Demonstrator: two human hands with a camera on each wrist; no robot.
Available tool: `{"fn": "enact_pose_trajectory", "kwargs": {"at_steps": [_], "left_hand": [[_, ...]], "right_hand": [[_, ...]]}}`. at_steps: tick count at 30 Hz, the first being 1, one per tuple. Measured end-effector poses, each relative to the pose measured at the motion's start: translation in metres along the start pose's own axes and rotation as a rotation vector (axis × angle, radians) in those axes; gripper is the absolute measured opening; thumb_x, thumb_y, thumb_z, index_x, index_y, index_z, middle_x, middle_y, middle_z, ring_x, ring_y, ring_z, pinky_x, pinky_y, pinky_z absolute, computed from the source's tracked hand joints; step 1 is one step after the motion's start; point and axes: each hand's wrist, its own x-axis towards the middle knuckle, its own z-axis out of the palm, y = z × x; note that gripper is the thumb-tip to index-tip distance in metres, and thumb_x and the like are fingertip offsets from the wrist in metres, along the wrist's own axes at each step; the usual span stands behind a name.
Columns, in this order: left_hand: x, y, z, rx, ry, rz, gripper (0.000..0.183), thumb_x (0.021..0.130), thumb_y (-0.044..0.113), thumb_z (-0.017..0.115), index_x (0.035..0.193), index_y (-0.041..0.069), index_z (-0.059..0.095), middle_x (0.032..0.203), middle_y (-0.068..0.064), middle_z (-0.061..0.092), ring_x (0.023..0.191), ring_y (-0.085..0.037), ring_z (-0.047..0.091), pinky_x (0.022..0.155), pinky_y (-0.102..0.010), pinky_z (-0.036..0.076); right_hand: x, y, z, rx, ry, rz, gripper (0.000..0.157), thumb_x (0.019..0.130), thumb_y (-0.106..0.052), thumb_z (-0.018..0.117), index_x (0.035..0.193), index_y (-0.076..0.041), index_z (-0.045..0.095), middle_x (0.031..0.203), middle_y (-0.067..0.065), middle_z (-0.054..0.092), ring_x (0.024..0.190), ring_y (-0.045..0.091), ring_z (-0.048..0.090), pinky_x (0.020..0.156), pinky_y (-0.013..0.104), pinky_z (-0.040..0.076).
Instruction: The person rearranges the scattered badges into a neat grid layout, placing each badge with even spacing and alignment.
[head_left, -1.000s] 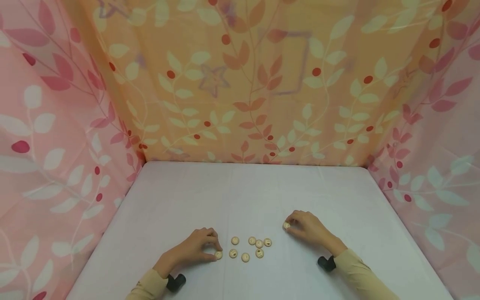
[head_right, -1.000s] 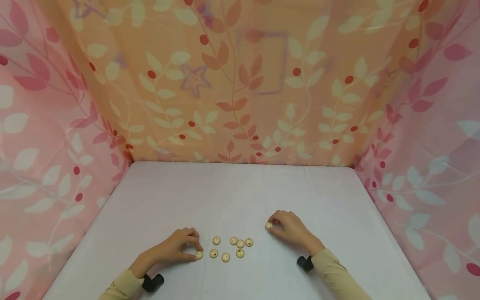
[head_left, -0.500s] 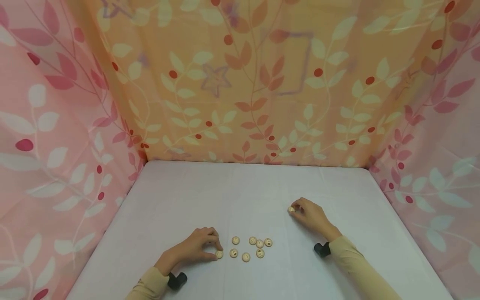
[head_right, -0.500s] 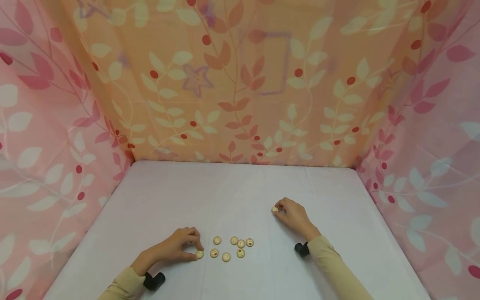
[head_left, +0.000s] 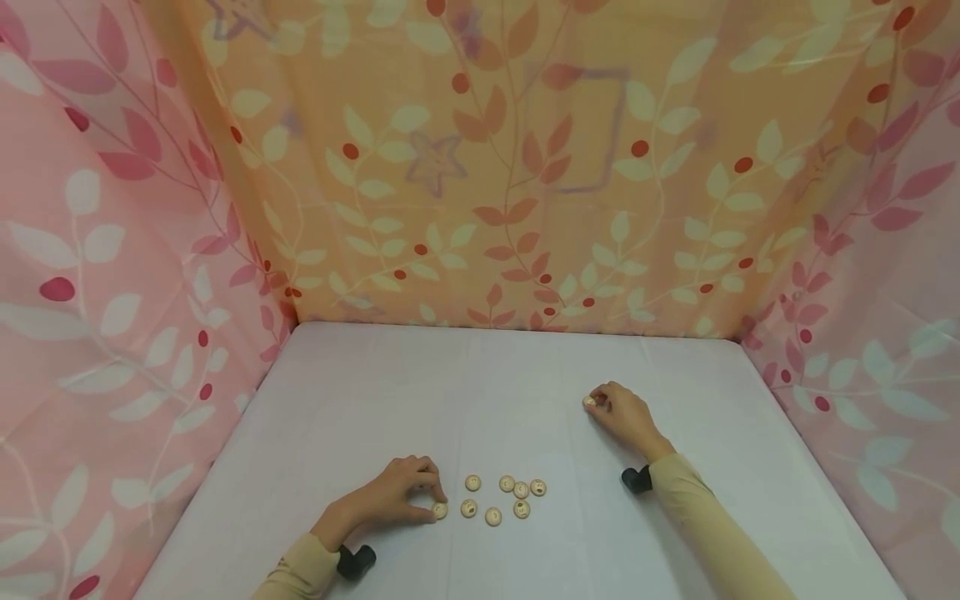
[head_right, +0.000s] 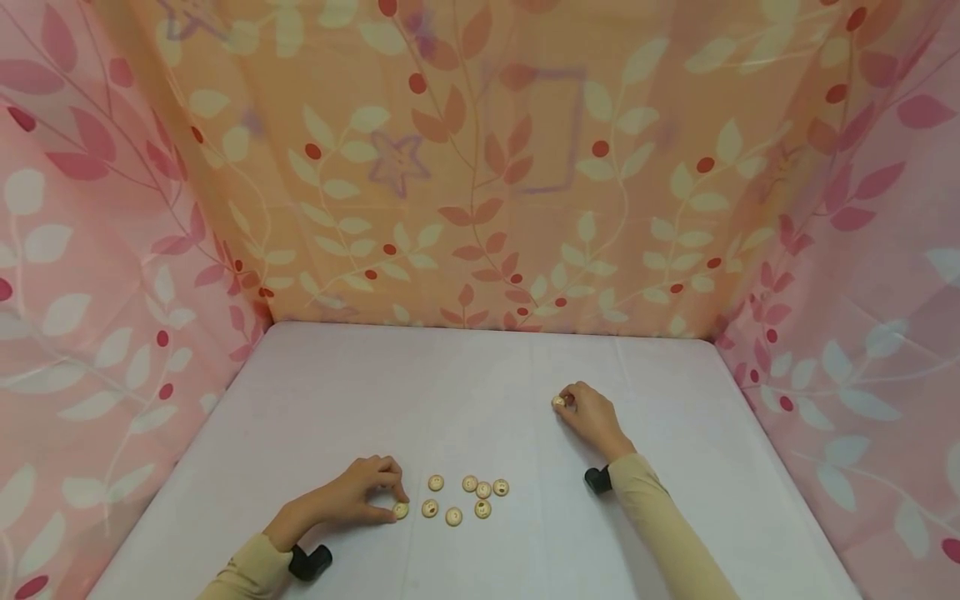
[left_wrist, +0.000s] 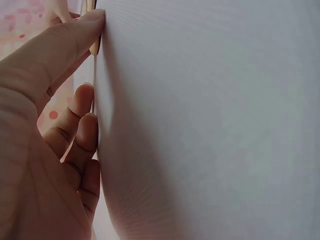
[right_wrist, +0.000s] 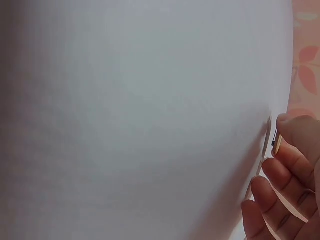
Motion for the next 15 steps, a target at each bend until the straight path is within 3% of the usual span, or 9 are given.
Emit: {"fn": "enact_pose_trajectory", "kwargs": {"at_steps": [15], "left_hand": [[0.001, 0.002, 0.000, -0.032, -0.001, -0.026, 0.020, 0.077, 0.044, 0.070, 0.095, 0.037, 0.063, 0.106, 0.019, 0.049, 0.099, -0.004, 0.043, 0.090, -0.041, 0.030]], "right_hand": [[0.011, 0.000, 0.000, -0.015, -0.037, 0.032, 0.023, 0.083, -0.026, 0.069, 0.094, -0.007, 0.066, 0.077, -0.002, 0.055, 0.064, 0.012, 0.046, 0.056, 0.028, 0.038]]}}
